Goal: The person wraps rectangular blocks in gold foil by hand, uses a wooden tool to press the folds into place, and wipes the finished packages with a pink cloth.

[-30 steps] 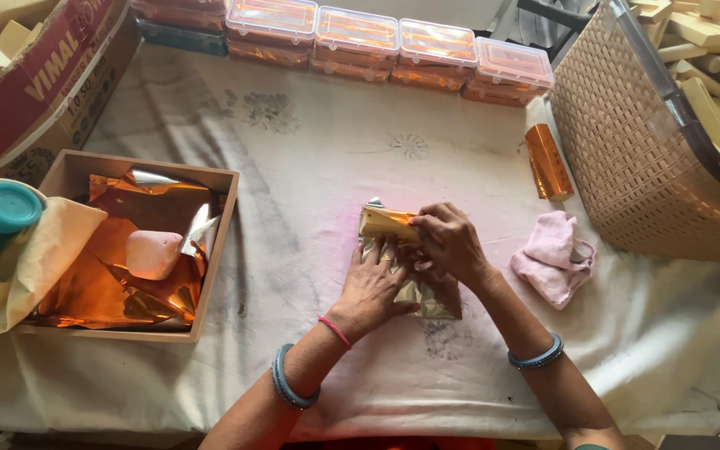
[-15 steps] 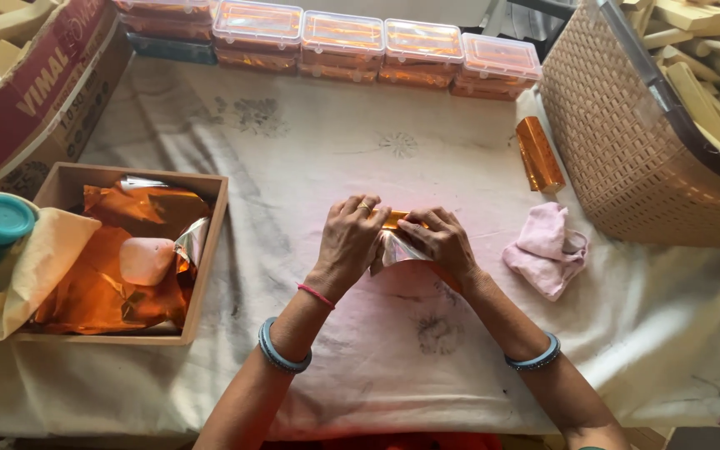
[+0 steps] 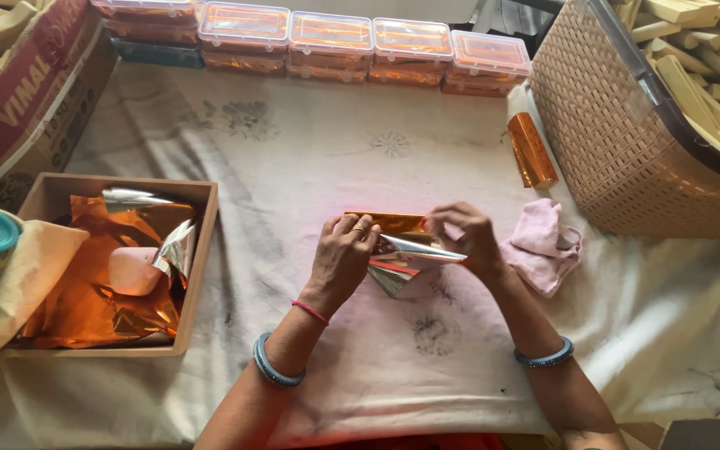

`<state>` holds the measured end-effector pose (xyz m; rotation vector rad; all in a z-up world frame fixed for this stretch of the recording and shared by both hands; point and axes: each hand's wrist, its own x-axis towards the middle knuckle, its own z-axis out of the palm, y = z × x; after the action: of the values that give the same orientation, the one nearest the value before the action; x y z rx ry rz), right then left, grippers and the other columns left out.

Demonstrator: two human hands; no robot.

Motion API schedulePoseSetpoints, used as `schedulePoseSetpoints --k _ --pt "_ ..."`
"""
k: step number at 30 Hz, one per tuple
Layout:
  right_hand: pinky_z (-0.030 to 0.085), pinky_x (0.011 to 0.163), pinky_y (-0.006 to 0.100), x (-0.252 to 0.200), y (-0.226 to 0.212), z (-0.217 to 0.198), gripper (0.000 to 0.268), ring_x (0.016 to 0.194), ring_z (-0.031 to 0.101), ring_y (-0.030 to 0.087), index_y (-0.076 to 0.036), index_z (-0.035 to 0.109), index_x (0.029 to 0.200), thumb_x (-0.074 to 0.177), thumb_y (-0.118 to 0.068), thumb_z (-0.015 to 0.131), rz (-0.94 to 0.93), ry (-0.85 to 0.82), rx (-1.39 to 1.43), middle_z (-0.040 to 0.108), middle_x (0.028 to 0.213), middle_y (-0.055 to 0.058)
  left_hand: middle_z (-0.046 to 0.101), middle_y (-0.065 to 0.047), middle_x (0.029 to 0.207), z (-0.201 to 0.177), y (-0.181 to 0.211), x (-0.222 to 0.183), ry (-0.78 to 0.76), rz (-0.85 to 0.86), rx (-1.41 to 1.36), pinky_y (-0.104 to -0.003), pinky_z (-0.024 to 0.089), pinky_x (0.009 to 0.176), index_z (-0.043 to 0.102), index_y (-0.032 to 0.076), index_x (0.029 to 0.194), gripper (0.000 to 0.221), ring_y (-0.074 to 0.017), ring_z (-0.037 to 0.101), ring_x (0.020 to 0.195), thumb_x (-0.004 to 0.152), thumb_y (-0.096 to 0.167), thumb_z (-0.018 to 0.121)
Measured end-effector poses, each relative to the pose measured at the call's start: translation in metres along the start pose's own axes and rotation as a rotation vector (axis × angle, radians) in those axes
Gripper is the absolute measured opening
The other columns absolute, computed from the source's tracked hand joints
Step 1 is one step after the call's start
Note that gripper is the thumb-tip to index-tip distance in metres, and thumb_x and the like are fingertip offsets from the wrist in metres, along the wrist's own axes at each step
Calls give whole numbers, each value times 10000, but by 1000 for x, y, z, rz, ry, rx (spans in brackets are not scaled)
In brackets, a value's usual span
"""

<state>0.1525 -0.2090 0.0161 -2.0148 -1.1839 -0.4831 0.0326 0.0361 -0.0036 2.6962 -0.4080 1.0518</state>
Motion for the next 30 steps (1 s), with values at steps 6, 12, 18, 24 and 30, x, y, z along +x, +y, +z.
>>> schedulePoseSetpoints --k 6,12,18,24,30 --pt "616 782 287 9 27 -24 134 905 746 134 -65 795 1052 968 -166 771 327 93 92 777 1021 64 687 -86 1229 0 2 0 -2 -11 50 -462 443 1075 748 25 1134 311 -238 612 1139 834 49 669" --pt "576 832 338 27 14 -14 272 979 736 186 -68 804 1075 907 -282 803 342 -257 169 788 1061 65 697 -100 1206 0 4 1 4 -24 31 -465 435 1060 750 16 1119 241 -248 617 1148 900 80 674" --pt "620 932 347 19 34 3 435 1042 747 172 -110 750 1175 841 -380 818 600 -414 242 771 1094 34 698 -94 1202 1 4 -1 45 -18 39 -468 442 1063 759 30 1137 262 -248 621 1166 891 72 680" --pt "589 920 357 14 26 -1 502 1041 685 192 -92 733 1264 825 -308 846 409 -476 314 742 1128 86 716 -95 1093 0 -7 0 33 -111 -134 -448 502 966 774 68 1053 162 -271 669 1063 907 117 727" --pt "616 880 308 14 13 1 483 1013 687 169 -104 724 1263 816 -257 826 455 -440 340 715 1141 66 723 -84 1117 -26 -17 8 164 -508 -377 -410 574 857 774 86 1084 164 -266 676 1007 934 126 724"
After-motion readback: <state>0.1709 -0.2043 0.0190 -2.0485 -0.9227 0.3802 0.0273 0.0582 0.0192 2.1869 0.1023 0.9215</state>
